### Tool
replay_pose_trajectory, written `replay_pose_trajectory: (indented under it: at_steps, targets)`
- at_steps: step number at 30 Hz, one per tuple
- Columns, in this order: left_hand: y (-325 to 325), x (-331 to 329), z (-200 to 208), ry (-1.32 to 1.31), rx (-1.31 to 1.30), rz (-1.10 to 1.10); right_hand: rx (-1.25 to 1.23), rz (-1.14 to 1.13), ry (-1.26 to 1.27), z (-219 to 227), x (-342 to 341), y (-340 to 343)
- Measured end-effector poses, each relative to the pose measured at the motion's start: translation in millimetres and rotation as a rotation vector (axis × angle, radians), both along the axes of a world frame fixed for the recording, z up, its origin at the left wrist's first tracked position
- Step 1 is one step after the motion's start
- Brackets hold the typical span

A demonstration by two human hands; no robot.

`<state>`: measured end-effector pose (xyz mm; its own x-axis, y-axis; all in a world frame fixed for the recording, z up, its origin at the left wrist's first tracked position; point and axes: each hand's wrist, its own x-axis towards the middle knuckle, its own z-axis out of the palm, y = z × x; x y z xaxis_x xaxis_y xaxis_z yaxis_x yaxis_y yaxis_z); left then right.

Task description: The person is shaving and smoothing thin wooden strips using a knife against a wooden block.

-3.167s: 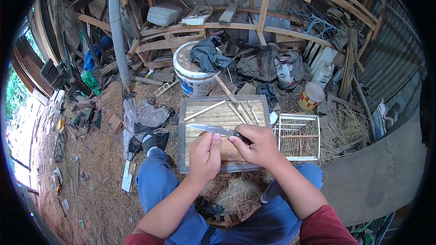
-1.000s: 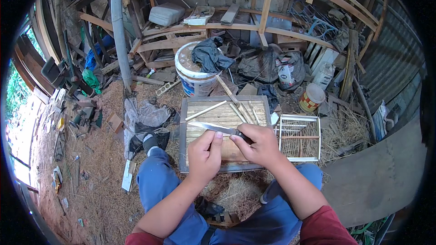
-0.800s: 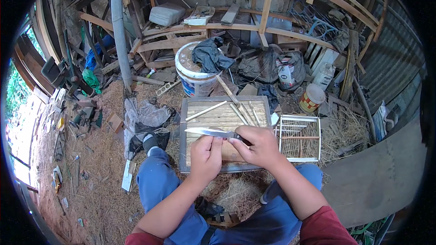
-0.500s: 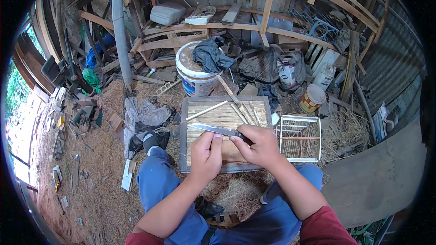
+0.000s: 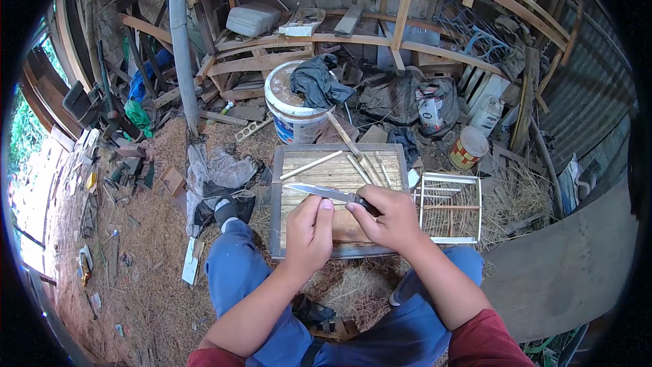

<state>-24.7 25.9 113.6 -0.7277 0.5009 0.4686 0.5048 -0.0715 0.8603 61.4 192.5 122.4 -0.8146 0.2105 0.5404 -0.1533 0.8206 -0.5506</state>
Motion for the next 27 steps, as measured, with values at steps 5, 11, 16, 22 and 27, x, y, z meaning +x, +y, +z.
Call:
replay_pose_trajectory:
  at_steps: [5, 11, 16, 22, 27]
  targets:
    - [-0.8, 0.1, 2.1, -0.004, -0.040, 0.024, 0.007, 0.001, 0.000, 1.1, 0.5, -0.8]
    - [-0.6, -1.0, -0.1, -0.038, -0.052, 0.014, 0.009, -0.001, 0.002, -0.9, 1.5, -0.1]
    - [-1.3, -1.5, -2.5, -0.041, -0.045, 0.022, 0.021, -0.002, -0.007, 0.9, 2.6, -1.0]
    - [-2.1, -0.6, 0.4, -0.065, -0.100, 0.044, 0.045, -0.022, 0.026, 1.3, 1.4, 0.0]
    - [2.2, 2.6, 1.4, -0.075, -0.020, 0.035, 0.043, -0.012, 0.012, 1.8, 2.3, -0.4]
